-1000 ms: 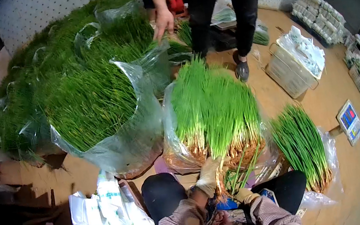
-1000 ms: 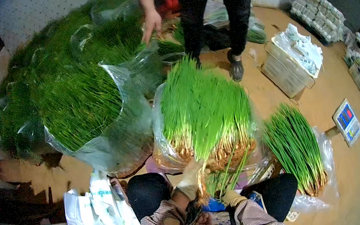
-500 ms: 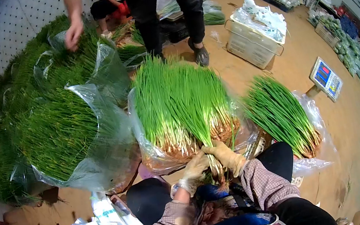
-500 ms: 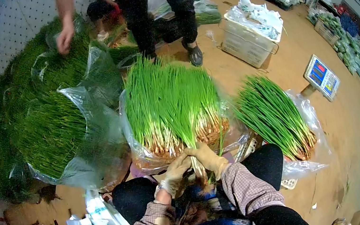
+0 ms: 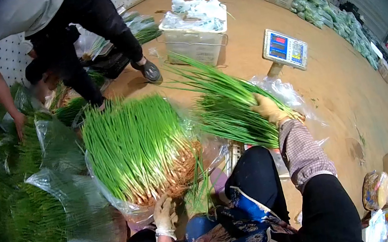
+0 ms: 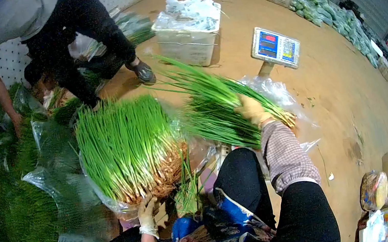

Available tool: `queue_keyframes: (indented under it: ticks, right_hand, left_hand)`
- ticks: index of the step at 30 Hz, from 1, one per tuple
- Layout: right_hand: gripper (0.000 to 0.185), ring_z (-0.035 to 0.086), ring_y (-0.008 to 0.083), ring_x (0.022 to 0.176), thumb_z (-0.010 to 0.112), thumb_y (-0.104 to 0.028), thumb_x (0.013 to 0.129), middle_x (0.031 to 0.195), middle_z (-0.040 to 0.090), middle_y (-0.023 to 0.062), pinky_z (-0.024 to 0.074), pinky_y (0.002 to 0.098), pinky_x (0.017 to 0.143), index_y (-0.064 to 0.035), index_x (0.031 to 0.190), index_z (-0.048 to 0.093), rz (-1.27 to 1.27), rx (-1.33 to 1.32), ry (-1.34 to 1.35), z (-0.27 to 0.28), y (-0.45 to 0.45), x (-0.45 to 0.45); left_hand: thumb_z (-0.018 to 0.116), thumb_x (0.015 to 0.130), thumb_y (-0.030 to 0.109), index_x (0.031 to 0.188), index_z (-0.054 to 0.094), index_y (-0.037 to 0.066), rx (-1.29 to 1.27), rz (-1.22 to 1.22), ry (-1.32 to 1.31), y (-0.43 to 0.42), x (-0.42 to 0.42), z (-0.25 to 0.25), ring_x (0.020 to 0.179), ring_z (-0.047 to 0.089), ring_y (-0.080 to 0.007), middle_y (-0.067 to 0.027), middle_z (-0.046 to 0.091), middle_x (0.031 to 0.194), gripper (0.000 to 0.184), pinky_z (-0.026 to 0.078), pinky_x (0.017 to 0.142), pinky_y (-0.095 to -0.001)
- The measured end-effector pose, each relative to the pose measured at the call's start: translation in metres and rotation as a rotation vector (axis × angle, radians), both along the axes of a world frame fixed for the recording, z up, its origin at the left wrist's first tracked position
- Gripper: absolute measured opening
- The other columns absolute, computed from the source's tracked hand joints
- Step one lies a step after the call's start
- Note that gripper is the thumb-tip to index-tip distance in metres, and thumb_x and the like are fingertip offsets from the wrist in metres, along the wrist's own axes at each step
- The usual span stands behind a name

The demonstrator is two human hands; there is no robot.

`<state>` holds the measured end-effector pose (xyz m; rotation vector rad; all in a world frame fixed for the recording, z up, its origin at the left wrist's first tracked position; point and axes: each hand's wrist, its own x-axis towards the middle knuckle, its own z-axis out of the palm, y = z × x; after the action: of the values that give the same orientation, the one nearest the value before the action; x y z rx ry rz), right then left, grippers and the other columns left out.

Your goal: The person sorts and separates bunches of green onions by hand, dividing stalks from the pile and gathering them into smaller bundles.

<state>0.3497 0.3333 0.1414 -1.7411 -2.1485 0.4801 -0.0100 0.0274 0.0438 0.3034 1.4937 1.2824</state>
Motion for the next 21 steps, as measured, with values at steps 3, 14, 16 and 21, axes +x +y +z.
queue_keyframes:
  ticks: [3, 14, 16, 21]
  right_hand:
    - [0.049, 0.055, 0.0348, 0.101, 0.061, -0.018, 0.074, 0.105, 0.057, 0.0230, 0.0430, 0.0418, 0.085, -0.0022, 0.117, 0.045, -0.311, -0.157, -0.292, -0.001, 0.000, 0.066]
    - [0.049, 0.042, 0.0387, 0.111, 0.061, -0.019, 0.073, 0.122, 0.043, 0.0213, 0.0383, 0.0442, 0.091, -0.0044, 0.117, 0.044, -0.215, 0.143, -0.361, -0.044, -0.017, 0.075]
    - [0.049, 0.044, 0.0376, 0.109, 0.061, -0.017, 0.072, 0.120, 0.045, 0.0187, 0.0390, 0.0434, 0.090, -0.0054, 0.117, 0.045, -0.044, 0.277, -0.286, -0.044, -0.017, 0.038]
    - [0.047, 0.053, 0.0345, 0.094, 0.060, -0.016, 0.073, 0.104, 0.053, 0.0188, 0.0444, 0.0425, 0.082, -0.0053, 0.117, 0.046, 0.434, 0.154, -0.039, -0.056, -0.055, -0.103]
  left_hand:
    - [0.057, 0.085, 0.017, 0.116, 0.051, 0.008, -0.029, -0.033, 0.118, 0.001, 0.001, -0.011, 0.058, 0.053, -0.0097, -0.0051, 0.059, 0.085, 0.033, 0.041, 0.043, -0.0194]
    - [0.056, 0.084, 0.021, 0.116, 0.051, -0.004, 0.087, -0.447, 0.673, 0.020, -0.038, 0.019, 0.098, 0.055, -0.0190, -0.0131, 0.058, 0.109, 0.040, 0.043, 0.087, -0.0289]
    - [0.056, 0.083, 0.020, 0.115, 0.052, -0.003, -0.111, -0.326, 0.434, 0.030, -0.049, 0.060, 0.101, 0.055, -0.0209, -0.0167, 0.057, 0.111, 0.040, 0.044, 0.085, -0.0315]
    - [0.055, 0.083, 0.028, 0.117, 0.052, 0.000, -0.108, -0.277, 0.741, 0.014, -0.109, 0.017, 0.103, 0.054, -0.0236, -0.0165, 0.056, 0.113, 0.044, 0.040, 0.089, -0.0298]
